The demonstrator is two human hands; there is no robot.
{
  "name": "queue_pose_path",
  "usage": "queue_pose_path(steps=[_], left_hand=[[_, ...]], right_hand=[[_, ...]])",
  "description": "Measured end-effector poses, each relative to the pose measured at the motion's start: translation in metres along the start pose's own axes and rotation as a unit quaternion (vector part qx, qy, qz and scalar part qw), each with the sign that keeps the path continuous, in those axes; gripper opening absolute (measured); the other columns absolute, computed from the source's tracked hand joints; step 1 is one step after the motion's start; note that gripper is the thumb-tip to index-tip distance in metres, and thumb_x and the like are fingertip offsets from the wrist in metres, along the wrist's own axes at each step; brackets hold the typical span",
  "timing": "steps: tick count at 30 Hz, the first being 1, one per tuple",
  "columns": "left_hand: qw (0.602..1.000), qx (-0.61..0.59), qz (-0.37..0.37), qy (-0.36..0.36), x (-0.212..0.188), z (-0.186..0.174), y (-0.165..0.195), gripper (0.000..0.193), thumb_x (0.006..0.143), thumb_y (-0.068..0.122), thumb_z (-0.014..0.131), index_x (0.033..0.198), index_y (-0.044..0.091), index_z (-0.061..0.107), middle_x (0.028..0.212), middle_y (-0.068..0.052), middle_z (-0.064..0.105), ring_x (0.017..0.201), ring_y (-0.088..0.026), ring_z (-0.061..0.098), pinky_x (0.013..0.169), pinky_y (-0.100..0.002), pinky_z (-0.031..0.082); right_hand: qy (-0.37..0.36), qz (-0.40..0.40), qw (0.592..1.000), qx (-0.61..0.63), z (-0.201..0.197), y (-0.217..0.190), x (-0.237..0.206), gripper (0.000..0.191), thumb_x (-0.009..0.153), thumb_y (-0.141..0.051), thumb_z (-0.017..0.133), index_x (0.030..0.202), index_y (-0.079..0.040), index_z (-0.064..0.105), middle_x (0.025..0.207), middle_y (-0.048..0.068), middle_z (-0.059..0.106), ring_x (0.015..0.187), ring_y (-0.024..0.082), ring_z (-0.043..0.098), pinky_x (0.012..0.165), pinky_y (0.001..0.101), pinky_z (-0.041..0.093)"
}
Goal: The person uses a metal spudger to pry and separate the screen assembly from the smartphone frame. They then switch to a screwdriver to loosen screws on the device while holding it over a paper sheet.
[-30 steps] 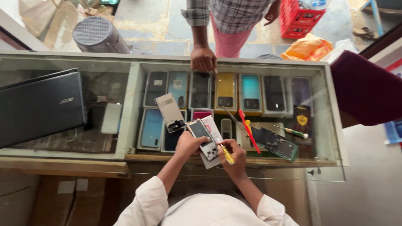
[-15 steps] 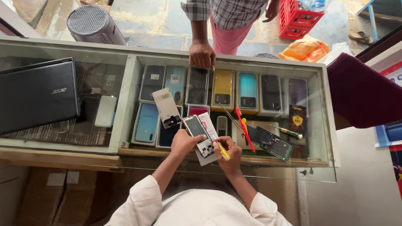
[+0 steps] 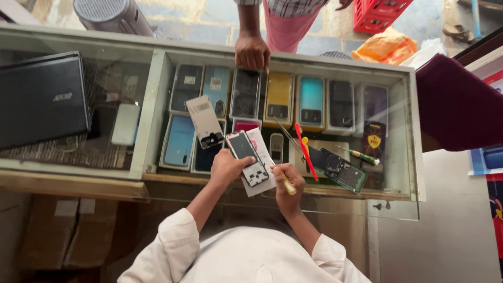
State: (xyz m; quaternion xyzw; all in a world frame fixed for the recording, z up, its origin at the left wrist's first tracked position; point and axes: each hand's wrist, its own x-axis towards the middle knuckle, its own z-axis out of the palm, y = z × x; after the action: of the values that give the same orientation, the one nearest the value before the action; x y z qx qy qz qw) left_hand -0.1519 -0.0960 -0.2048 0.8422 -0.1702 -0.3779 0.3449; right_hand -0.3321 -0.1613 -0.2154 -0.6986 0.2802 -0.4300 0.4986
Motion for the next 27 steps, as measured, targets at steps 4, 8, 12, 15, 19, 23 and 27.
queue_pose_path(steps=[4, 8, 12, 15, 19, 23, 27], left_hand=[[0.999, 0.001, 0.042, 0.027, 0.004, 0.003, -0.007, 0.042, 0.067, 0.040, 0.086, 0.092, 0.007, 0.082, 0.081, -0.011, 0.079, 0.071, -0.022, 0.077, 0.068, -0.036, 0.060], [0.998, -0.046, 0.031, 0.014, 0.007, 0.003, -0.008, 0.039, 0.068, 0.036, 0.087, 0.089, 0.004, 0.081, 0.076, -0.011, 0.078, 0.061, -0.019, 0.075, 0.057, -0.033, 0.059], [0.997, -0.078, 0.014, -0.024, 0.008, 0.001, -0.004, 0.034, 0.072, 0.030, 0.086, 0.087, 0.000, 0.081, 0.074, -0.012, 0.079, 0.056, -0.019, 0.074, 0.051, -0.031, 0.058], [0.997, -0.069, 0.021, -0.018, 0.007, 0.001, -0.003, 0.032, 0.072, 0.026, 0.086, 0.090, 0.000, 0.081, 0.076, -0.013, 0.079, 0.058, -0.020, 0.074, 0.053, -0.033, 0.060], [0.991, -0.125, 0.049, -0.008, 0.009, 0.002, -0.004, 0.033, 0.069, 0.022, 0.087, 0.094, 0.001, 0.080, 0.082, -0.010, 0.080, 0.064, -0.016, 0.077, 0.053, -0.033, 0.063], [0.993, -0.113, 0.032, -0.027, 0.012, 0.005, -0.005, 0.033, 0.072, 0.023, 0.086, 0.094, 0.000, 0.080, 0.082, -0.011, 0.080, 0.065, -0.016, 0.077, 0.053, -0.031, 0.063], [0.995, -0.088, -0.008, -0.039, 0.012, 0.004, -0.001, 0.033, 0.074, 0.024, 0.086, 0.091, -0.003, 0.080, 0.080, -0.012, 0.080, 0.061, -0.019, 0.076, 0.050, -0.032, 0.060]], right_hand=[[0.023, 0.045, 0.999, 0.017, -0.006, 0.010, -0.006, 0.025, 0.106, -0.021, 0.062, 0.096, 0.001, 0.072, 0.084, 0.005, 0.067, 0.077, 0.012, 0.063, 0.071, 0.0245, 0.051], [0.011, 0.058, 0.998, -0.008, -0.018, 0.013, -0.016, 0.023, 0.102, -0.022, 0.063, 0.098, -0.001, 0.071, 0.082, 0.004, 0.072, 0.077, 0.011, 0.068, 0.072, 0.0247, 0.054], [-0.034, -0.016, 0.995, -0.096, -0.031, 0.010, -0.022, 0.024, 0.099, -0.023, 0.068, 0.093, -0.001, 0.073, 0.083, 0.006, 0.073, 0.078, 0.013, 0.070, 0.072, 0.0255, 0.054], [-0.054, 0.024, 0.995, -0.075, -0.035, 0.001, -0.012, 0.024, 0.097, -0.024, 0.071, 0.092, 0.000, 0.075, 0.085, 0.011, 0.074, 0.080, 0.018, 0.070, 0.076, 0.0287, 0.054], [-0.165, 0.149, 0.925, 0.307, -0.054, -0.026, 0.006, 0.040, 0.104, -0.036, 0.060, 0.105, 0.001, 0.073, 0.097, 0.018, 0.077, 0.092, 0.028, 0.074, 0.084, 0.0402, 0.059], [-0.243, 0.128, 0.787, 0.552, -0.081, -0.045, 0.026, 0.054, 0.113, -0.049, 0.045, 0.123, -0.001, 0.067, 0.112, 0.023, 0.074, 0.109, 0.034, 0.073, 0.094, 0.0442, 0.055], [-0.068, 0.221, 0.809, 0.541, -0.066, -0.021, 0.044, 0.042, 0.106, -0.045, 0.050, 0.121, -0.009, 0.066, 0.120, 0.021, 0.073, 0.119, 0.035, 0.069, 0.102, 0.0472, 0.052]])
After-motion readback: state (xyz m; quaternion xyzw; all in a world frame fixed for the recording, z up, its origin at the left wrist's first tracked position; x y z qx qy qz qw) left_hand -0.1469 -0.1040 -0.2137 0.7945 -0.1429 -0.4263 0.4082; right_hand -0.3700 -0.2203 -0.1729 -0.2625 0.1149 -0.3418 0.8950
